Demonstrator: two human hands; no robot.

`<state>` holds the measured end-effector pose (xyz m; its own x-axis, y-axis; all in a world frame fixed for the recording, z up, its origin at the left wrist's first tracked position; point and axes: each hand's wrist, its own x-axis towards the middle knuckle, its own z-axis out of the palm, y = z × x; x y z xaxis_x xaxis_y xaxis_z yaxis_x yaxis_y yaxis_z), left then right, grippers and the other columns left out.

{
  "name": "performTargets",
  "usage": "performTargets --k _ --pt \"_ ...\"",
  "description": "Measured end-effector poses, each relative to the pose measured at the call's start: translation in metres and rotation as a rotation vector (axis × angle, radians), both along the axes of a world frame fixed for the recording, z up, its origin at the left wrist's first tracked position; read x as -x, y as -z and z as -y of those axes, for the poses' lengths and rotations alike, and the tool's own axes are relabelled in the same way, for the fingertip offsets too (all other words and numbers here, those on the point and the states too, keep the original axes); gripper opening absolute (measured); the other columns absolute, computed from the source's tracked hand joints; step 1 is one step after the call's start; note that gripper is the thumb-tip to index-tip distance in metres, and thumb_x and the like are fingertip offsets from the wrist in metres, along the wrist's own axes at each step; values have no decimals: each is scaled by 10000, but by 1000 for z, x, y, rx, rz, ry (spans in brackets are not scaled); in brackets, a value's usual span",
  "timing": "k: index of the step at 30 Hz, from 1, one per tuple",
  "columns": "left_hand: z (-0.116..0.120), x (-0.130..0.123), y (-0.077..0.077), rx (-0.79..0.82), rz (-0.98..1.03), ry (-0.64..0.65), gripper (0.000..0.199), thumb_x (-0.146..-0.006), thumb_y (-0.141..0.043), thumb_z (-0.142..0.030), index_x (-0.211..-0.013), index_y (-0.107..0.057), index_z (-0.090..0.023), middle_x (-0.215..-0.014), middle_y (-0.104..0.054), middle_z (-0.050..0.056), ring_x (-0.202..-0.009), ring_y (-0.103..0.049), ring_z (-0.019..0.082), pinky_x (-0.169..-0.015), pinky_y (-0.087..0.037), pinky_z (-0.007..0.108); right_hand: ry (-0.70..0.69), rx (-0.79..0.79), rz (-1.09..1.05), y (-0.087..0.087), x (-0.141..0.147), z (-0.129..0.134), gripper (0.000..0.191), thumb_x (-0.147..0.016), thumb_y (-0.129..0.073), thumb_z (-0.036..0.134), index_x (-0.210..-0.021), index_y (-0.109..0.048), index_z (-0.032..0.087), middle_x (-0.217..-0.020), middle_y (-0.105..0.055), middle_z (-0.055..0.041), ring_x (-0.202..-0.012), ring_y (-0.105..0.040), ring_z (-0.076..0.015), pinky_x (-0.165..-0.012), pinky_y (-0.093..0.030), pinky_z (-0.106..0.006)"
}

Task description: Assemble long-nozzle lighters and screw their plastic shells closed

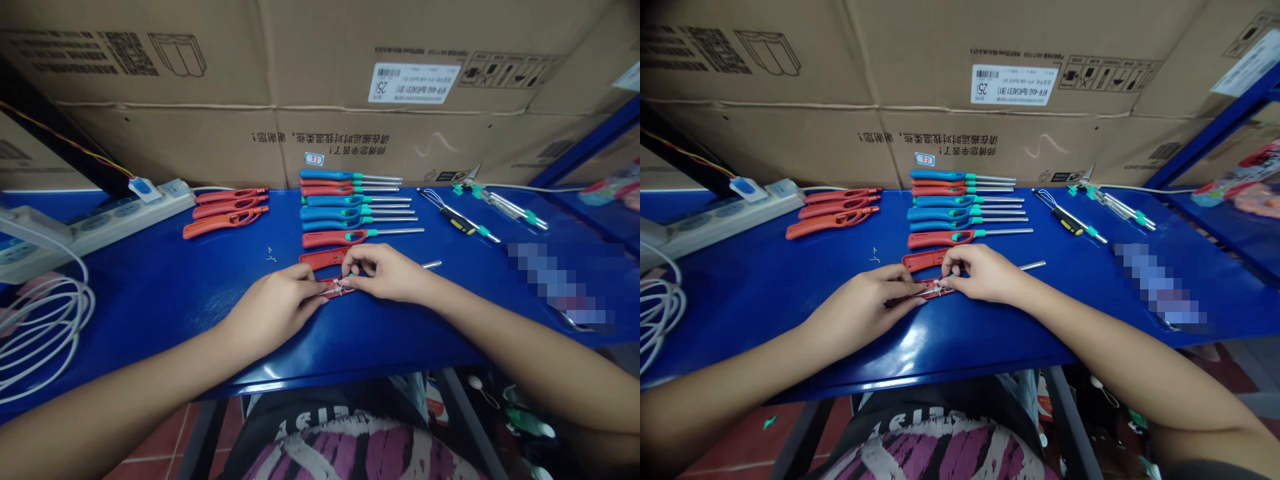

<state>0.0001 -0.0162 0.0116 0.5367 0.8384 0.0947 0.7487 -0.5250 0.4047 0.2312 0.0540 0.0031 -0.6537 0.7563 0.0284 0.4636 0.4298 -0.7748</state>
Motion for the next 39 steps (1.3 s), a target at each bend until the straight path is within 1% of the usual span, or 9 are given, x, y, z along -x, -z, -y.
performTargets --k 3,5,8,11,20,28,32,35,39 --pt "0 -1 0 -10 0 2 230 -987 -603 -252 -1142 -772 -234 -923 -636 48 -819 -643 194 -733 -514 315 -11 -71 29 -1 -1 2 63 -840 -715 220 -835 -675 171 -734 -592 12 -636 -513 -104 -578 -384 -237" --pt "-1 -1 0 -12 15 10 230 -987 -604 -260 -1145 -770 -233 -913 -631 45 -820 -641 192 -731 -517 312 -99 -200 46 -3 -3 4 44 -893 -667 212 -886 -694 178 -806 -634 -9 -701 -555 -119 -634 -414 -245" --pt "-1 -1 0 -12 36 14 233 -988 -605 -260 -1156 -766 -241 -897 -626 39 -813 -640 189 -721 -520 305 -240 -379 116 -6 -10 6 137 -963 -579 212 -982 -712 185 -984 -667 -51 -835 -620 -150 -729 -450 -270" --pt "-2 0 -1 -7 35 9 233 -986 -608 -249 -1156 -767 -251 -893 -626 37 -815 -642 188 -736 -527 309 -307 -449 178 -10 -16 6 179 -974 -562 222 -1048 -722 192 -1071 -666 -62 -882 -645 -160 -751 -466 -273" --pt "-1 -1 -1 3 38 -1 236 -978 -612 -235 -1156 -768 -231 -906 -627 43 -801 -642 188 -728 -515 313 -387 -539 385 -27 -23 11 253 -983 -558 301 -1154 -724 218 -1089 -621 -62 -817 -621 -165 -684 -441 -288" --pt "-8 1 1 39 160 19 206 -975 -632 -267 -1098 -794 -233 -869 -657 37 -774 -641 164 -708 -501 283 -443 -530 578 -44 -26 19 348 -983 -567 323 -1305 -671 244 -1149 -577 -92 -821 -622 -187 -687 -473 -314" --pt "-9 1 -1 38 154 28 216 -988 -604 -256 -1070 -799 -211 -899 -679 51 -802 -656 176 -747 -519 305 -450 -508 585 -44 -26 20 362 -977 -582 330 -1322 -663 252 -1170 -577 -98 -844 -635 -196 -712 -495 -324" --pt "-7 1 -1 14 129 27 224 -988 -597 -248 -1090 -792 -204 -908 -679 55 -805 -658 182 -736 -523 311 -444 -498 500 -39 -26 16 362 -982 -577 338 -1327 -657 258 -1167 -597 -87 -877 -648 -194 -715 -498 -311" --pt "-5 0 -2 2 139 24 222 -979 -609 -231 -1117 -780 -201 -917 -684 49 -818 -665 178 -743 -526 304 -277 -547 342 -32 -32 3 285 -1002 -527 301 -1218 -703 242 -1197 -635 -74 -963 -658 -189 -772 -502 -294"
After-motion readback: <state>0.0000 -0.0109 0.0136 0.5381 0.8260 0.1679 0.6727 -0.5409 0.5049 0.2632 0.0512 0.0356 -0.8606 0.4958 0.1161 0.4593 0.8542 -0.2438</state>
